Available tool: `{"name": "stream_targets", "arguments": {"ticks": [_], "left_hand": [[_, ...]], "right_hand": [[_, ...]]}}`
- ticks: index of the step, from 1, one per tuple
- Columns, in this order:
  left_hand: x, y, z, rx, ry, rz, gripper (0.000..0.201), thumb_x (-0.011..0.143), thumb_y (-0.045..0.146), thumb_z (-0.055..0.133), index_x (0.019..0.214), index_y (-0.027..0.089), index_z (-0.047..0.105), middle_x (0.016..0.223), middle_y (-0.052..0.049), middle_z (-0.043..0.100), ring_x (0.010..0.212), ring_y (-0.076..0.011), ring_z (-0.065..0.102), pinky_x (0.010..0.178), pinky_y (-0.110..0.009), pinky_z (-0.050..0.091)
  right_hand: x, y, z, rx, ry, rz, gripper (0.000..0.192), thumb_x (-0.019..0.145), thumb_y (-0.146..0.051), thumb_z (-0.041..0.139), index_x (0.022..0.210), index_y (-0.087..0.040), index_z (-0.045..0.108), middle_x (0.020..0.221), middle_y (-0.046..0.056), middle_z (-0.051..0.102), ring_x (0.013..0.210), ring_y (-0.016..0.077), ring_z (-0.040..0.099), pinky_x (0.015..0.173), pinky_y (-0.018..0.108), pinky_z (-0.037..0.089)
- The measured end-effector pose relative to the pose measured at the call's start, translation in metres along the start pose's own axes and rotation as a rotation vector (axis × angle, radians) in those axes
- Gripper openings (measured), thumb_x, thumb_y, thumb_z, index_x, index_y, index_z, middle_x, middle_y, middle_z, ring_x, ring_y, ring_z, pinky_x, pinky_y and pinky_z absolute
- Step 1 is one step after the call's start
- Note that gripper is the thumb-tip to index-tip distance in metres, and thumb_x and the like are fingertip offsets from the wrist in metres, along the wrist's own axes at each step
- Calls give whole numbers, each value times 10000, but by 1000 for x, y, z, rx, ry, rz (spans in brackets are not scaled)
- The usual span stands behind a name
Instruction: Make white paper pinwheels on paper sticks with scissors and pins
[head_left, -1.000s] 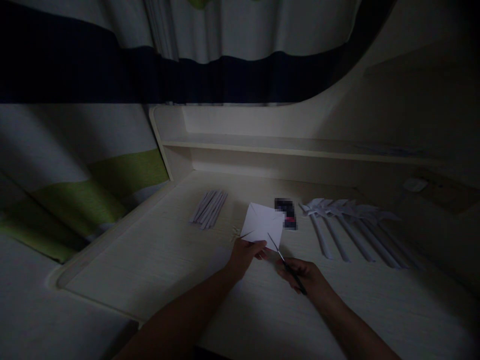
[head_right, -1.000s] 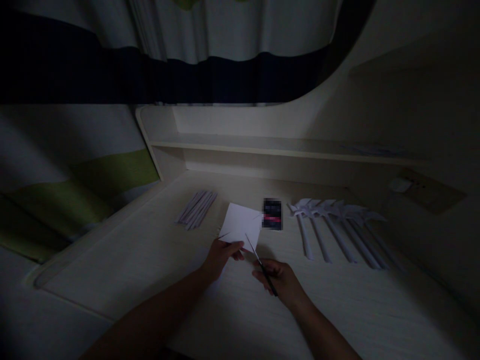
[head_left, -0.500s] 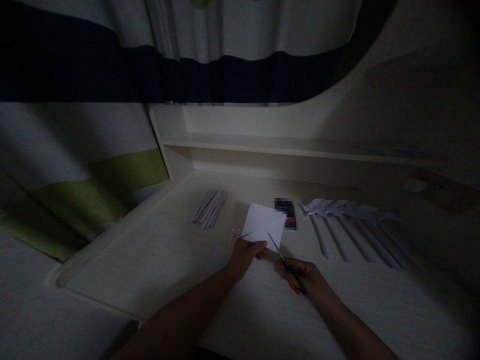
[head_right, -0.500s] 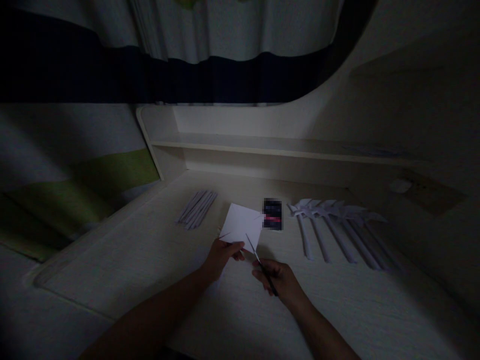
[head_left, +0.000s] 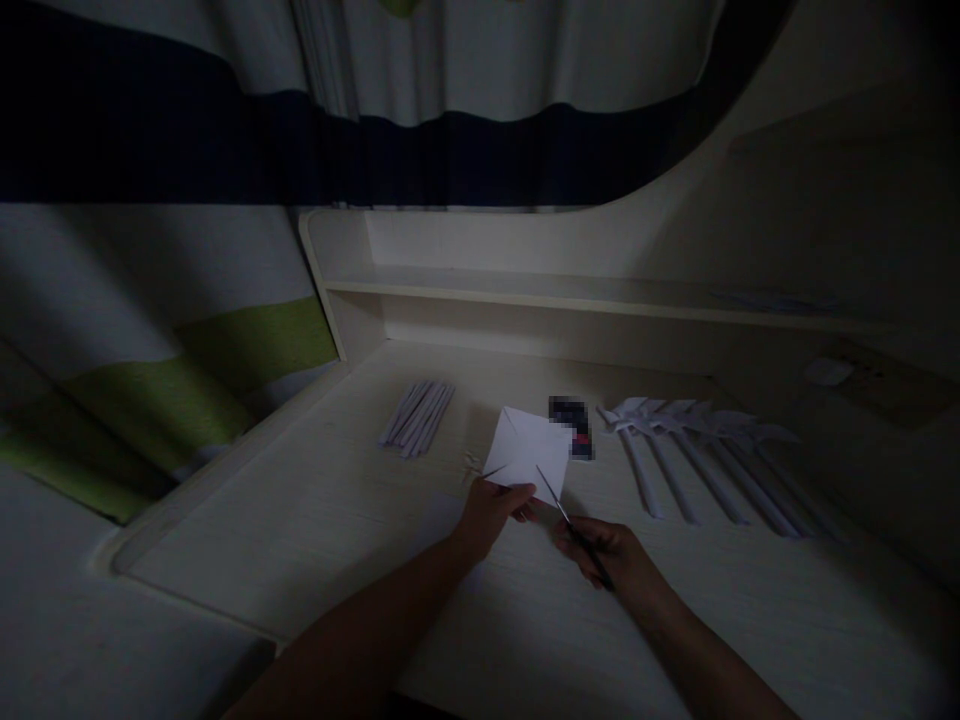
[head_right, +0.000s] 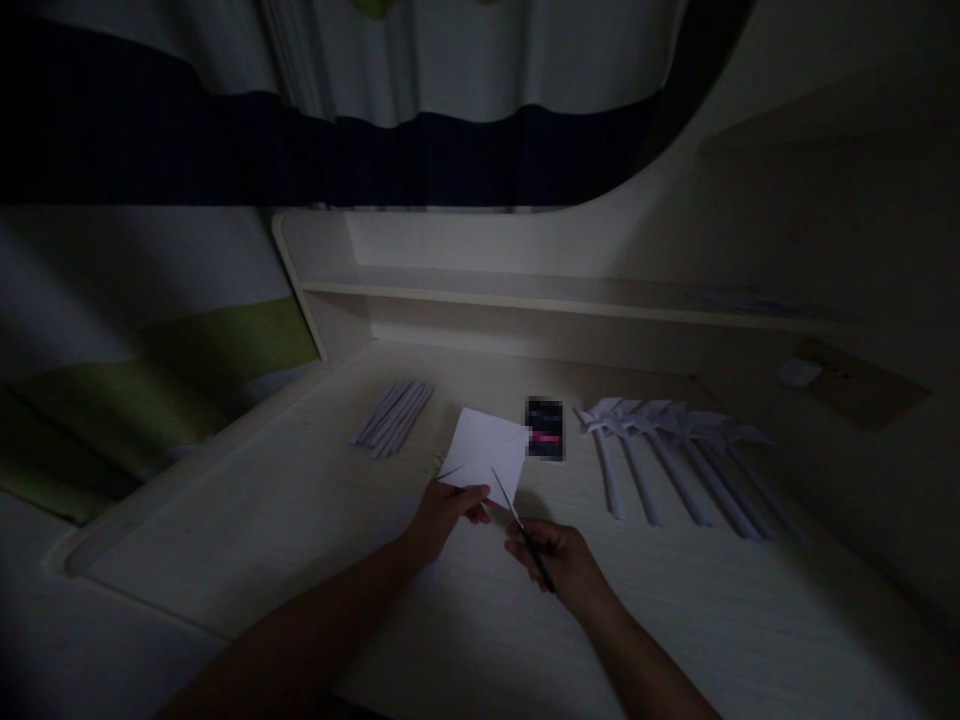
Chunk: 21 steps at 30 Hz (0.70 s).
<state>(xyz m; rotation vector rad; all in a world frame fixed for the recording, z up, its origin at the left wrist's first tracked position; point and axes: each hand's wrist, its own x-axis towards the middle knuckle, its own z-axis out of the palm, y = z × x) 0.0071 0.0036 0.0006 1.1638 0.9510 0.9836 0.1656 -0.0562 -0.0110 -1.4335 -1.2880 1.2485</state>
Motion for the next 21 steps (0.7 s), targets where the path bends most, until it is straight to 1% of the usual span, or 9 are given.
{"name": "stream_targets", "arguments": {"ticks": [3, 5, 8, 11, 13, 16, 19, 21], "left_hand": [[-2, 2, 1, -25, -27, 3, 276, 617, 373, 614, 616, 97, 632, 503, -40, 596, 444, -115, 521, 472, -229, 407], [-2, 4, 1, -57, -13, 3, 294, 610, 389, 620, 635, 96, 624, 501, -38, 589, 452, -123, 529, 476, -233, 406], [2, 6, -2, -196, 90, 33, 346, 619, 430, 598, 721, 100, 604, 588, -48, 611, 498, -137, 554, 501, -247, 418], [7, 12, -10, -346, 194, 97, 382, 665, 470, 527, 785, 112, 585, 761, -77, 632, 659, -162, 585, 579, -258, 443], [9, 16, -15, -333, 185, 103, 391, 685, 477, 498, 806, 116, 592, 838, -93, 632, 761, -182, 583, 619, -258, 444], [12, 22, -21, -244, 161, 41, 366, 655, 462, 546, 800, 132, 613, 846, -97, 639, 773, -197, 582, 618, -266, 442], [13, 22, -25, -212, 73, 2, 334, 589, 371, 639, 814, 123, 627, 810, -93, 648, 716, -201, 590, 613, -282, 441], [15, 20, -27, -207, -8, -3, 357, 554, 307, 674, 842, 99, 627, 796, -93, 652, 684, -201, 594, 621, -295, 441]], "right_hand": [[0, -1, 1, 12, -1, 17, 335, 555, -419, 642, 741, -143, 604, 330, -92, 367, 285, 47, 292, 305, 187, 239], [-1, -1, 1, 20, -5, 26, 329, 552, -425, 642, 722, -145, 607, 326, -91, 360, 285, 45, 285, 307, 190, 239], [-1, -1, 1, 38, 26, 28, 328, 547, -428, 643, 712, -147, 609, 320, -93, 347, 285, 41, 273, 307, 189, 234], [-1, -1, 0, 36, 57, 37, 344, 524, -431, 658, 714, -147, 615, 320, -94, 340, 284, 42, 276, 299, 186, 220], [-1, 1, -1, 37, 47, 36, 342, 523, -431, 657, 707, -145, 615, 325, -89, 352, 282, 41, 276, 297, 186, 212], [0, 3, -3, 26, 10, 25, 317, 538, -416, 646, 697, -144, 610, 315, -90, 356, 270, 33, 256, 297, 185, 201], [0, 5, -3, -34, -9, 32, 293, 555, -408, 635, 693, -151, 608, 315, -93, 346, 270, 30, 246, 299, 179, 182], [1, 7, -3, -73, -23, 20, 288, 555, -411, 635, 685, -155, 612, 343, -82, 375, 287, 34, 269, 305, 178, 199]]}}
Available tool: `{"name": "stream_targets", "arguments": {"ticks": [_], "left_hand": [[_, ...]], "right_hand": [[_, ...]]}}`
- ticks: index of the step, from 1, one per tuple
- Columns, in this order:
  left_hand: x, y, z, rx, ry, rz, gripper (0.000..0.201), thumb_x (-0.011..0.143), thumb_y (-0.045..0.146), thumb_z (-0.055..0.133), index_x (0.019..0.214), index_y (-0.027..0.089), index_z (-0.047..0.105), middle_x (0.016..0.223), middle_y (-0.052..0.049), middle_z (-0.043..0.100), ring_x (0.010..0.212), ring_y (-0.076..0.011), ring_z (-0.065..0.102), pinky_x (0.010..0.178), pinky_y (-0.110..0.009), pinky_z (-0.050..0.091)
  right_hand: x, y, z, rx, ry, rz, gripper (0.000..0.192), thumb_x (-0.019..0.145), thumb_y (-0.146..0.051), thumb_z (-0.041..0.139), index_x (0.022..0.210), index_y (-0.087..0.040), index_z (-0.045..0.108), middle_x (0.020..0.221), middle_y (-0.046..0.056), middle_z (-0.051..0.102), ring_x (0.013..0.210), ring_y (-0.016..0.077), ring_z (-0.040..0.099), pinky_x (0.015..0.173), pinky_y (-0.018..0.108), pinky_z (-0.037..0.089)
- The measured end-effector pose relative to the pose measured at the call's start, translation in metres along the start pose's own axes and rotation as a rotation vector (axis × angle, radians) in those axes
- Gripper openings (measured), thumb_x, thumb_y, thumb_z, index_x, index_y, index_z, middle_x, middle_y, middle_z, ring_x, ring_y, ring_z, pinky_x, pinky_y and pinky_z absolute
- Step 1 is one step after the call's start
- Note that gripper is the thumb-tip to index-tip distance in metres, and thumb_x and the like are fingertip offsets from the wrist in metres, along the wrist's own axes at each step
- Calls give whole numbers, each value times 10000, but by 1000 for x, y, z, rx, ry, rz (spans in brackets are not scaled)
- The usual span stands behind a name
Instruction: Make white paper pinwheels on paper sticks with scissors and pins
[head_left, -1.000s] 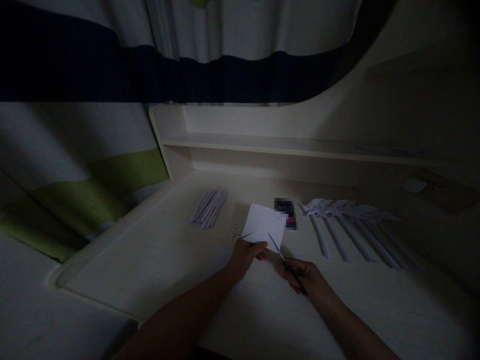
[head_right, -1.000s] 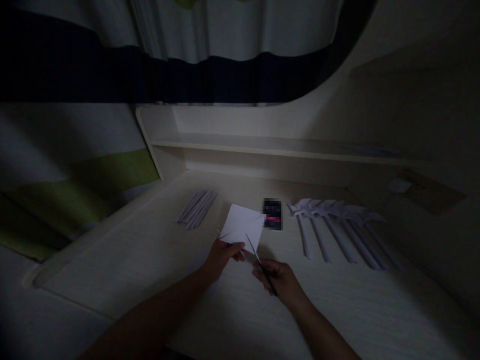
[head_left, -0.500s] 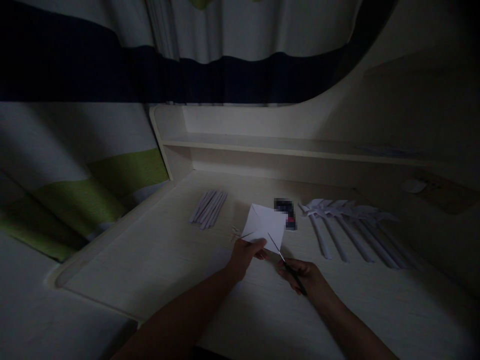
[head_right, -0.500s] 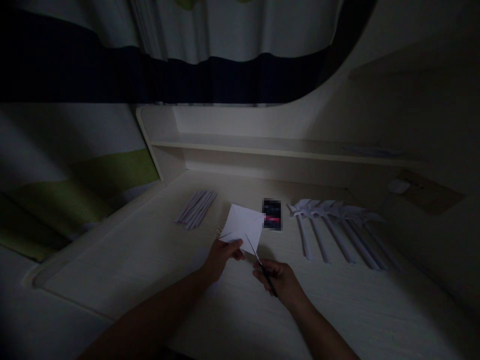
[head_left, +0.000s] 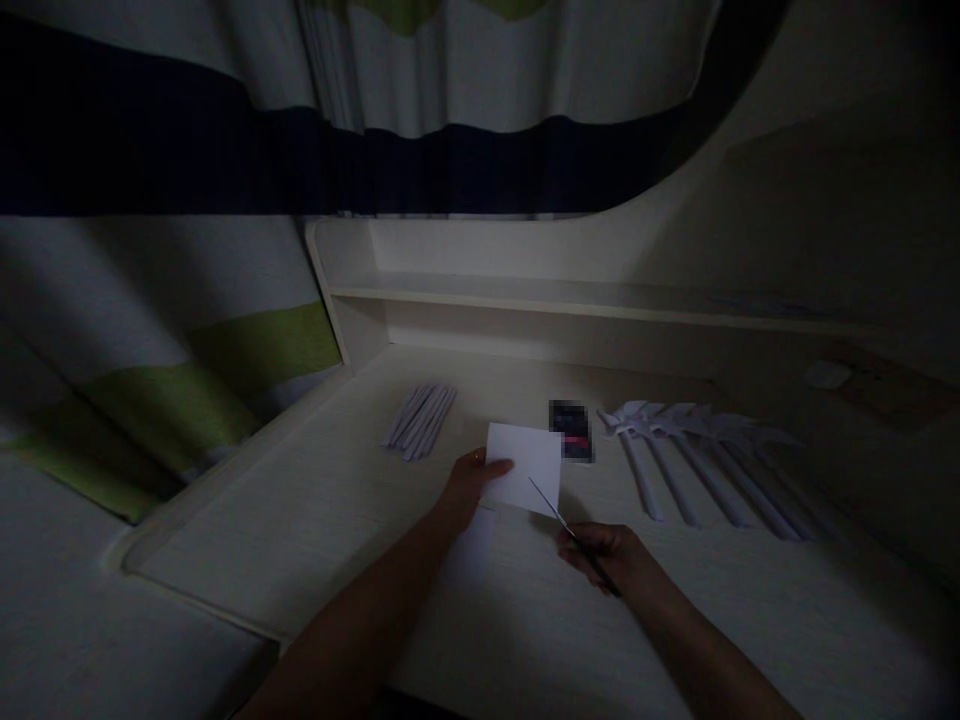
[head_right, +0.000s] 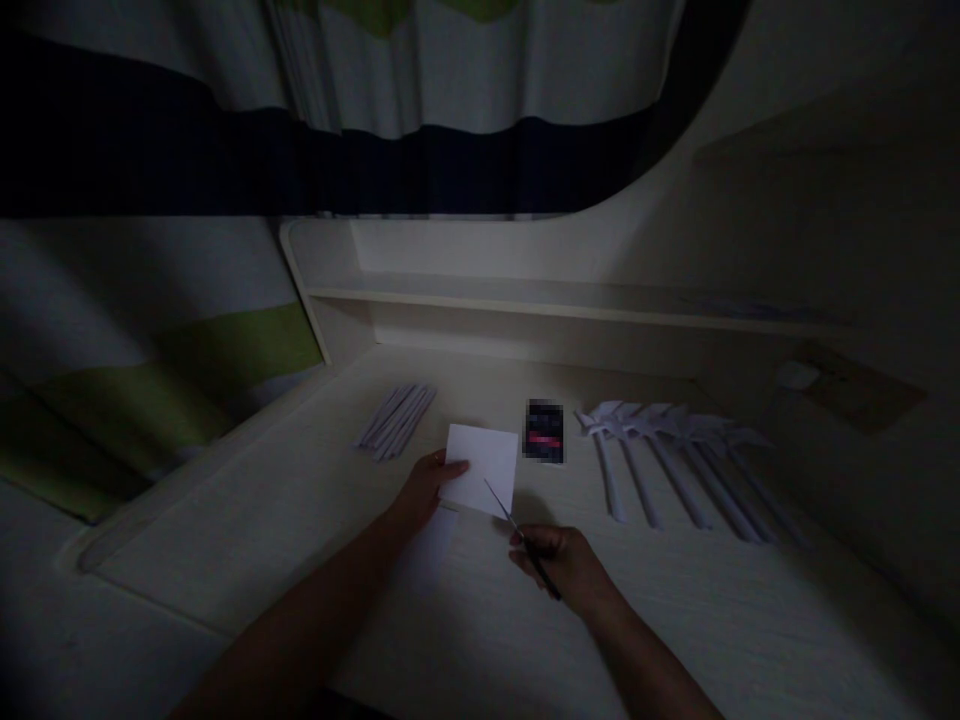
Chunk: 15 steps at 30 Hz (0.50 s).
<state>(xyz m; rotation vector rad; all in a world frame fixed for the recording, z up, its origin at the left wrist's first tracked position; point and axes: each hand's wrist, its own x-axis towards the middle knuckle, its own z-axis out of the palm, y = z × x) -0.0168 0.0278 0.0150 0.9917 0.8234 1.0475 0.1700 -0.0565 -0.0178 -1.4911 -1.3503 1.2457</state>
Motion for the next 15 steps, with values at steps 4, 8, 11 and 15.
{"name": "stream_targets", "arguments": {"ticks": [4, 8, 11, 15], "left_hand": [[1, -5, -4, 74, -67, 4, 362, 529, 262, 698, 834, 75, 643, 786, -96, 659, 685, -208, 598, 653, -309, 437], [0, -7, -4, 118, -70, -2, 373, 528, 283, 698, 834, 75, 652, 795, -104, 662, 695, -222, 601, 670, -330, 441], [1, -8, -5, 96, -65, 11, 377, 534, 293, 690, 834, 68, 650, 814, -116, 661, 733, -247, 602, 703, -357, 441], [4, -4, -19, 168, 3, 102, 293, 563, 236, 663, 826, 107, 660, 883, -115, 648, 849, -269, 579, 749, -359, 433]], "right_hand": [[2, 4, -3, -42, -40, 17, 300, 529, -425, 652, 664, -159, 629, 374, -59, 433, 314, 52, 324, 314, 189, 248], [2, 2, -5, -47, -62, 13, 283, 563, -410, 637, 702, -164, 633, 393, -60, 453, 319, 45, 322, 319, 181, 249], [1, 0, -6, -35, -69, 9, 280, 561, -393, 639, 714, -158, 627, 374, -73, 429, 306, 38, 302, 317, 177, 239], [4, -1, -7, -23, -48, 76, 343, 528, -398, 653, 756, -143, 636, 346, -86, 397, 291, 43, 301, 310, 182, 222]]}}
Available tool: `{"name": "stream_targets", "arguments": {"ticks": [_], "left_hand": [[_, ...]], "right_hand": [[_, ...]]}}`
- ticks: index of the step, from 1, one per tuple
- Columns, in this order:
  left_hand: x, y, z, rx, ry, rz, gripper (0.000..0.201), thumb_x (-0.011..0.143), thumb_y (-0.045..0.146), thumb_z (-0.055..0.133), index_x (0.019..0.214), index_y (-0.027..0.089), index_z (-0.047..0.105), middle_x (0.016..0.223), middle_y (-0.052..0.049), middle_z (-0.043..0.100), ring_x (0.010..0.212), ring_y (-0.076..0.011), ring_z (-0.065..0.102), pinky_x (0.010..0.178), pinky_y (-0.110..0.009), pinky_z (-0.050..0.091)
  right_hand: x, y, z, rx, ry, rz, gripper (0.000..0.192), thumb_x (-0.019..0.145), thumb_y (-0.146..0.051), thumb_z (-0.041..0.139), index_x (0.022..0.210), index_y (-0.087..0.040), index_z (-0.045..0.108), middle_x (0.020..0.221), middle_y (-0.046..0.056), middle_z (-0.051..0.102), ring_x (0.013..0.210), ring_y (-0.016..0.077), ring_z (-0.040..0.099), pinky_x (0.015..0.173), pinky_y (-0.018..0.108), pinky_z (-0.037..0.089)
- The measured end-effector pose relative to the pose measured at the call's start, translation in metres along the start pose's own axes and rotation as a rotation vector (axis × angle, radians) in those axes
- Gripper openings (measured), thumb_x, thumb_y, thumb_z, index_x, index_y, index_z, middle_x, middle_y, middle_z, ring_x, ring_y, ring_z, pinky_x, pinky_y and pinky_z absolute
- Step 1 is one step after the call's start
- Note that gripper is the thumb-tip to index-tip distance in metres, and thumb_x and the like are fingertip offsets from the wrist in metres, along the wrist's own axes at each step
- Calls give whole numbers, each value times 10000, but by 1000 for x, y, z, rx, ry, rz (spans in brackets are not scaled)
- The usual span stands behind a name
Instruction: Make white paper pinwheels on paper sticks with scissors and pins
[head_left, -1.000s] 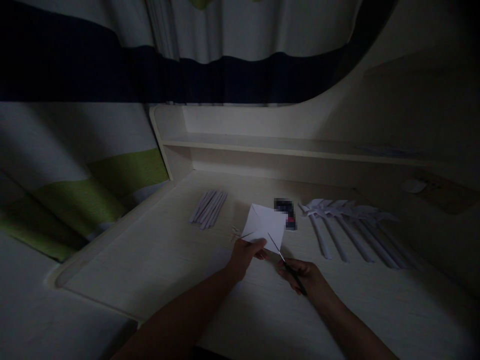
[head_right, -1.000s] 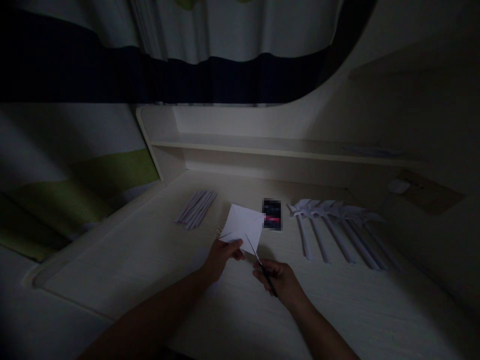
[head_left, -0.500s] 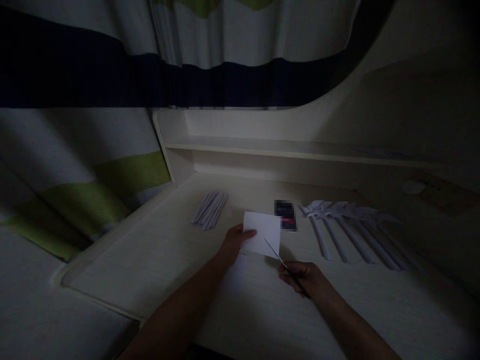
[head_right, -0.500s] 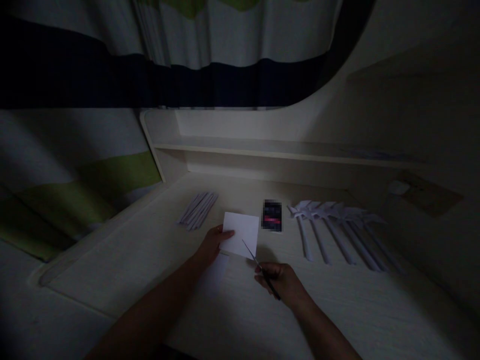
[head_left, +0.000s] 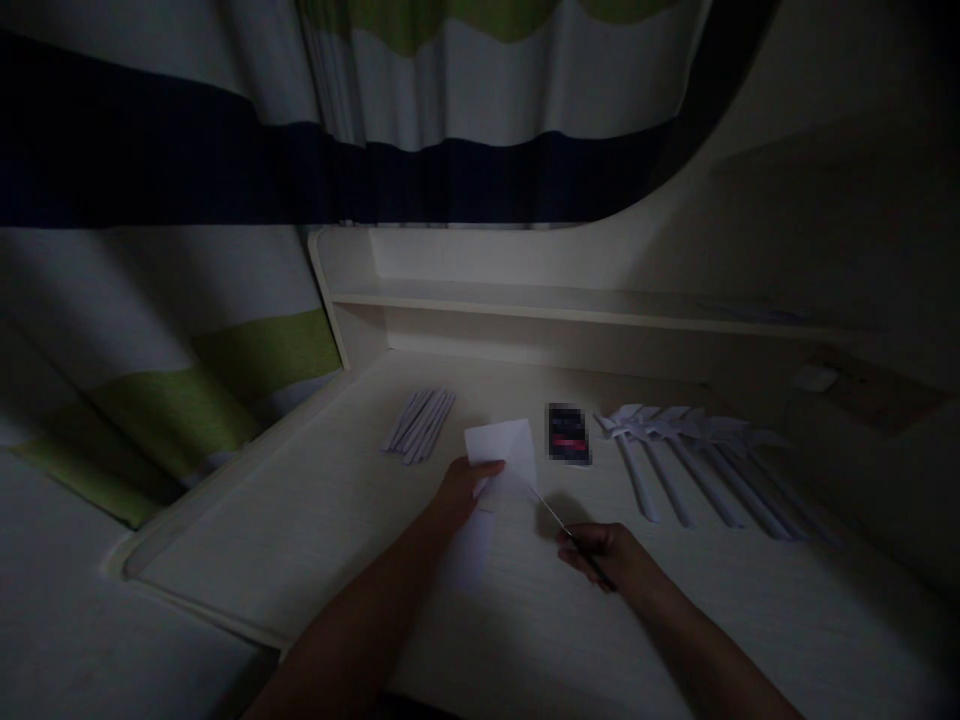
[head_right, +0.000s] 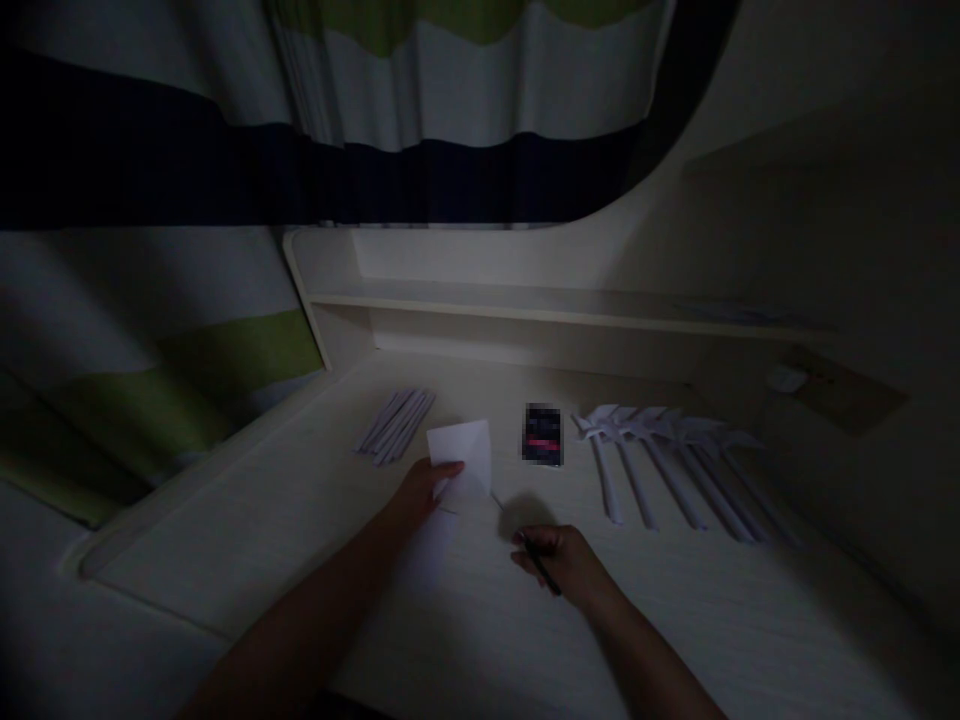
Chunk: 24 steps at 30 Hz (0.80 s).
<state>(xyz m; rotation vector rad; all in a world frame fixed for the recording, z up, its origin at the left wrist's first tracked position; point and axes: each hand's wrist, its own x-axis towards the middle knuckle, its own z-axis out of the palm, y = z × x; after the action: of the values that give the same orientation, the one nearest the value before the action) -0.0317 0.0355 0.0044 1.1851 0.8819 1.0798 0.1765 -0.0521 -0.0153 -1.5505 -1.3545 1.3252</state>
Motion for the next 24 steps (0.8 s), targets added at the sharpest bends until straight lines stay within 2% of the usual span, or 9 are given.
{"name": "stream_targets", "arguments": {"ticks": [2, 3, 7, 12, 15, 18, 21, 24], "left_hand": [[2, -1, -11, 26, 20, 55, 332, 476, 106, 691, 805, 143, 672, 979, -96, 620, 979, -261, 521, 845, -319, 389], [4, -3, -16, 86, 53, 132, 379, 450, 68, 690, 818, 154, 673, 994, -94, 612, 1004, -257, 506, 882, -313, 363], [12, -15, -31, 211, 217, 288, 451, 452, 61, 683, 886, 179, 655, 1015, -89, 598, 1026, -262, 482, 950, -358, 295], [20, -23, -40, 163, 376, 288, 387, 497, 79, 673, 869, 182, 644, 981, -81, 603, 1049, -257, 464, 957, -367, 290], [20, -21, -43, 97, 416, 252, 334, 517, 76, 659, 831, 191, 643, 964, -75, 606, 1048, -250, 466, 923, -356, 332], [18, -16, -45, -4, 443, 193, 269, 535, 99, 656, 788, 191, 641, 947, -78, 611, 1030, -256, 478, 846, -350, 394], [17, -12, -45, -104, 453, 127, 236, 552, 139, 663, 782, 185, 639, 910, -77, 623, 978, -247, 511, 776, -328, 427], [20, -9, -42, -144, 452, 103, 229, 578, 192, 657, 802, 157, 628, 875, -78, 630, 908, -221, 548, 731, -298, 437]], "right_hand": [[2, -1, -2, 25, 43, 27, 371, 510, -399, 660, 768, -134, 633, 345, -84, 402, 294, 51, 315, 315, 189, 221], [3, -2, -3, 47, 69, 27, 384, 510, -400, 657, 781, -130, 627, 357, -79, 420, 300, 55, 324, 319, 193, 225], [9, 0, -9, 145, 166, -47, 467, 533, -386, 653, 904, -120, 560, 520, -18, 563, 386, 85, 434, 362, 206, 285], [16, 11, -12, 122, 283, -157, 464, 633, -468, 568, 971, -174, 445, 631, -1, 604, 512, 132, 544, 437, 224, 367], [18, 15, -13, -105, 321, -198, 403, 668, -462, 528, 951, -184, 459, 656, 5, 616, 581, 163, 576, 504, 256, 407], [16, 11, -11, -348, 323, -228, 329, 709, -409, 493, 943, -179, 513, 786, 48, 646, 742, 202, 603, 634, 279, 430], [15, 0, -3, -626, 314, -257, 298, 757, -350, 442, 957, -167, 565, 879, 72, 642, 805, 198, 596, 694, 262, 418], [18, -16, 11, -989, 321, -242, 256, 774, -265, 424, 923, -174, 611, 889, 71, 633, 794, 175, 589, 717, 238, 393]]}}
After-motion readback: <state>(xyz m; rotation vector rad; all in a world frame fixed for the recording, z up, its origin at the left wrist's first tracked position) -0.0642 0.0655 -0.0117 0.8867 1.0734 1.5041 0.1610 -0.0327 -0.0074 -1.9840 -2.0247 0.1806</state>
